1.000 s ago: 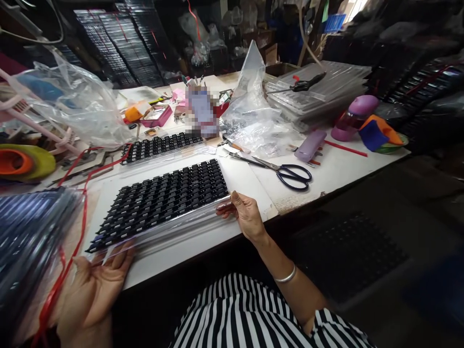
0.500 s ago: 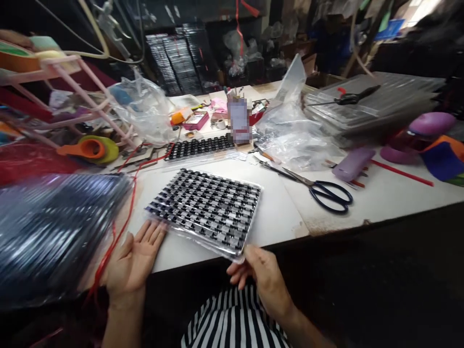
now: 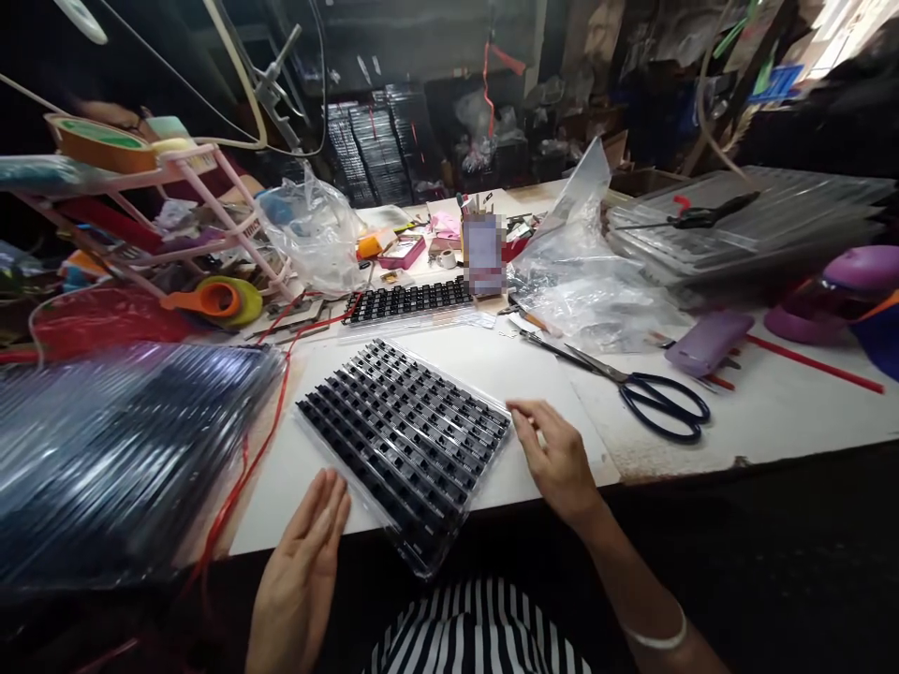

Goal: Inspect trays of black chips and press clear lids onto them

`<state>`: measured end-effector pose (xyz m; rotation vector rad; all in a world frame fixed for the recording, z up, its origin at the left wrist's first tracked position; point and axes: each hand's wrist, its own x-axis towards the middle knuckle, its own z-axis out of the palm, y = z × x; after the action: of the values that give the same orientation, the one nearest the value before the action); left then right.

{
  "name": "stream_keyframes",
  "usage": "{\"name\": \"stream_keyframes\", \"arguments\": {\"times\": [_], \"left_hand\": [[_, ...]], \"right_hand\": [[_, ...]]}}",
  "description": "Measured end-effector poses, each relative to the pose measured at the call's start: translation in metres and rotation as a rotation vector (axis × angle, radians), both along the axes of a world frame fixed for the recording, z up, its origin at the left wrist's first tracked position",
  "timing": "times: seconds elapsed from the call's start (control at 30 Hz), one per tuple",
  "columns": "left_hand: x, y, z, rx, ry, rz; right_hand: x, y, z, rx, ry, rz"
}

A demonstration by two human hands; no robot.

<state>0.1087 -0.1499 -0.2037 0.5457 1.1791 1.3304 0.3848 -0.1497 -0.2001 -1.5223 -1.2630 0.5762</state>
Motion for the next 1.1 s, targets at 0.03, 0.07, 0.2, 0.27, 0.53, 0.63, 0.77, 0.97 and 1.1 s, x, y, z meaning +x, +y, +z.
{"name": "stream_keyframes", "arguments": {"times": [0.03, 0.07, 0.2, 0.27, 0.53, 0.63, 0.77, 0.97, 1.1], "left_hand": [[0.002, -0.005, -0.001, 0.003, 0.003, -0.027], [0.002, -0.008, -0.002, 0.012, 0.011, -0.043], [-0.013, 0.004, 0.004, 0.046, 0.112, -0.064], [-0.028, 0.026, 0.014, 0.014, 0.259, -0.105], [0.004, 0.159, 0.041, 0.168, 0.677, -0.518], [0.037, 0.177, 0.048, 0.248, 0.666, -0.639], [0.032, 0.158, 0.061, 0.39, 0.685, -0.641], [-0.061, 0.113, 0.037, 0.357, 0.689, -0.123], [-0.085, 0.092, 0.006, 0.196, 0.587, -0.021]], "right_hand": [[0.006, 0.011, -0.003, 0.019, -0.058, -0.017], [0.009, 0.019, -0.006, 0.022, -0.107, -0.008], [0.003, 0.019, -0.006, -0.075, -0.157, 0.098], [-0.009, 0.003, 0.003, -0.209, -0.07, 0.291], [-0.102, -0.033, 0.015, -0.239, 0.043, 1.007], [-0.12, -0.031, 0.009, -0.111, 0.08, 1.104], [-0.091, -0.038, 0.012, -0.116, 0.289, 1.075], [-0.002, -0.038, -0.001, -0.085, 0.482, 0.288], [0.019, -0.018, -0.018, -0.093, 0.249, -0.058]]}}
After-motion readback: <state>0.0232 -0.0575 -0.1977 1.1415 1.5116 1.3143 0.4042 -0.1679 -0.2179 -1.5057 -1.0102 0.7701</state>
